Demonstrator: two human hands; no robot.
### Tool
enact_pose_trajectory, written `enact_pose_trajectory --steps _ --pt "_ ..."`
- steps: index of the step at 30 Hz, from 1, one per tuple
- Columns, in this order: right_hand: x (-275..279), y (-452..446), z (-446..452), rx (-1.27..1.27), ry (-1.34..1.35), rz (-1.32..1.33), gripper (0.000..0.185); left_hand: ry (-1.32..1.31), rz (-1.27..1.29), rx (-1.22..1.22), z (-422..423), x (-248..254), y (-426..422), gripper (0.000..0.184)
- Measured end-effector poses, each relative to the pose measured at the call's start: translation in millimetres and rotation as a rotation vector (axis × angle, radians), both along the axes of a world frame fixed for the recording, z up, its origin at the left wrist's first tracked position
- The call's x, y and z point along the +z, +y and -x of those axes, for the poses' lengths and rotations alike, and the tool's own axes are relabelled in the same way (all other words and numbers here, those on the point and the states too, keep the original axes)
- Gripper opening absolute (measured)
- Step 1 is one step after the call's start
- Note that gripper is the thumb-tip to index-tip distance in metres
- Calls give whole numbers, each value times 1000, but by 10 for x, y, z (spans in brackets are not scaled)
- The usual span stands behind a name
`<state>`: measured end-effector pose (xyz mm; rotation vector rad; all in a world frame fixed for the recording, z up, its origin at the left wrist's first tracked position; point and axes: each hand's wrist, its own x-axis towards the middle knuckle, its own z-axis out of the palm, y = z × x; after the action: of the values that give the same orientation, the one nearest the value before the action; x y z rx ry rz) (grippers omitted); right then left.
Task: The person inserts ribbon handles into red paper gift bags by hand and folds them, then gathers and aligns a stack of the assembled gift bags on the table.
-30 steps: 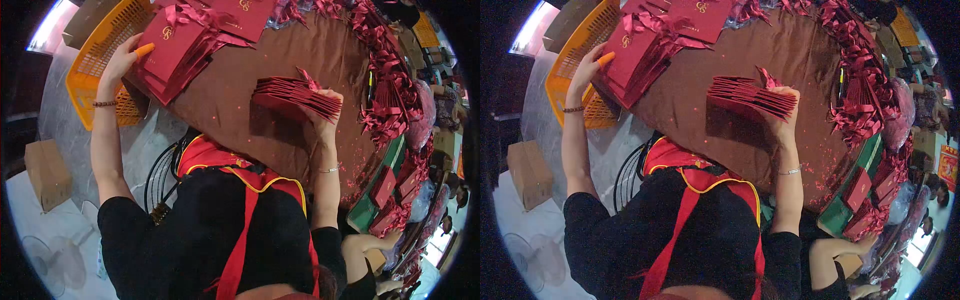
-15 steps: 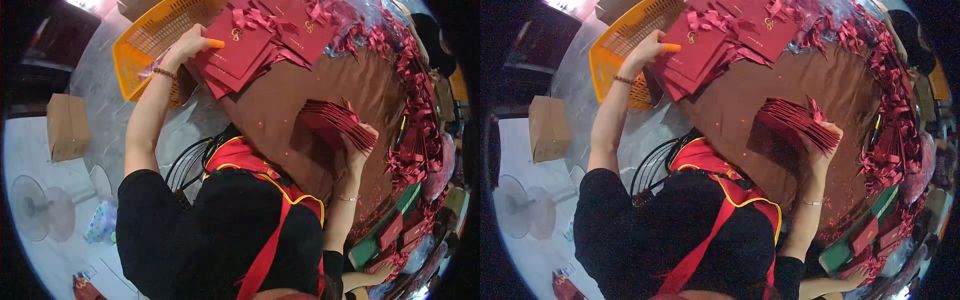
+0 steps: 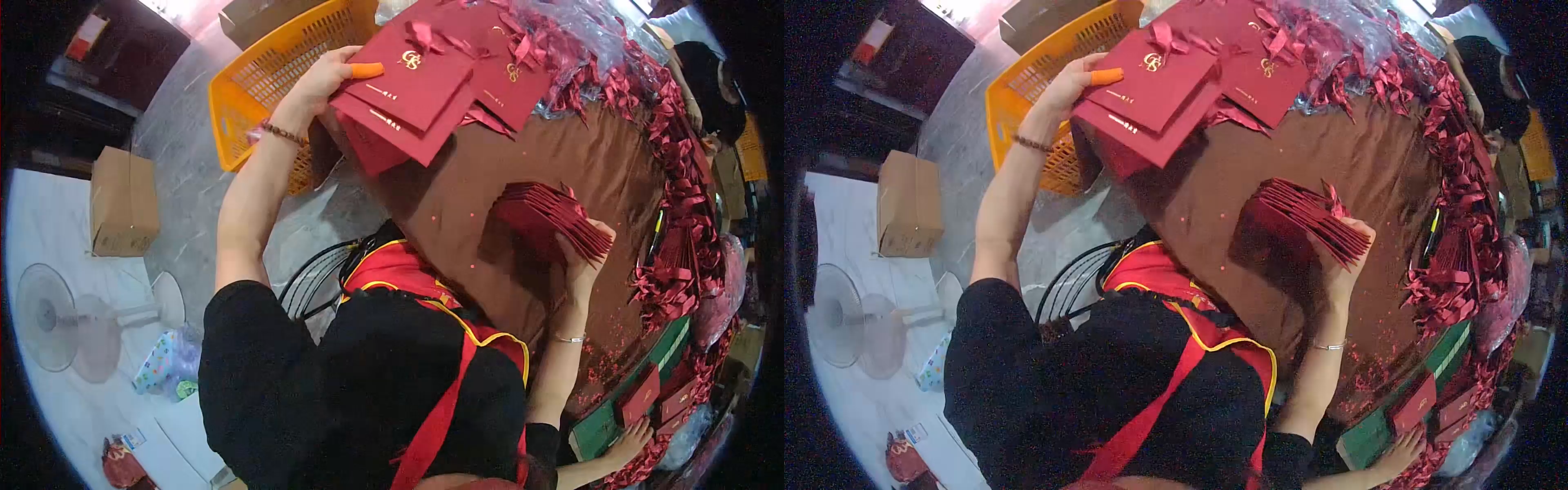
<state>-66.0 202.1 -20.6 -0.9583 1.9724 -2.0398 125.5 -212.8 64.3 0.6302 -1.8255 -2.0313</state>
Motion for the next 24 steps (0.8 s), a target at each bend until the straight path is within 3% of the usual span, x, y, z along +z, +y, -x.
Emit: enact_pose_trajectory --steps 5,6,7,8,11,13,15,20,24 --pt "61 -32 -51 39 -234 138 49 286 356 -64 376 421 674 49" --pt "65 -9 -27 29 -128 37 49 322 666 -78 531 368 708 52" --pt "66 3 -29 13 -25 -69 49 313 838 -98 636 418 848 54" --pt "8 -4 -24 8 -108 -11 48 305 1009 -118 736 474 1047 57" --pt "93 -57 -60 23 -177 63 52 19 1072 -307 1008 385 1441 69" --pt "31 -49 17 14 63 -30 52 -78 1200 -416 1151 210 1563 78" --pt "-22 -24 32 22 27 4 51 -139 1126 -464 1167 231 1583 82" --pt "-48 -67 76 80 1 54 52 4 858 -466 1011 223 1357 87" --pt "-34 -154 28 160 -230 183 52 142 409 -349 925 3 1296 92"
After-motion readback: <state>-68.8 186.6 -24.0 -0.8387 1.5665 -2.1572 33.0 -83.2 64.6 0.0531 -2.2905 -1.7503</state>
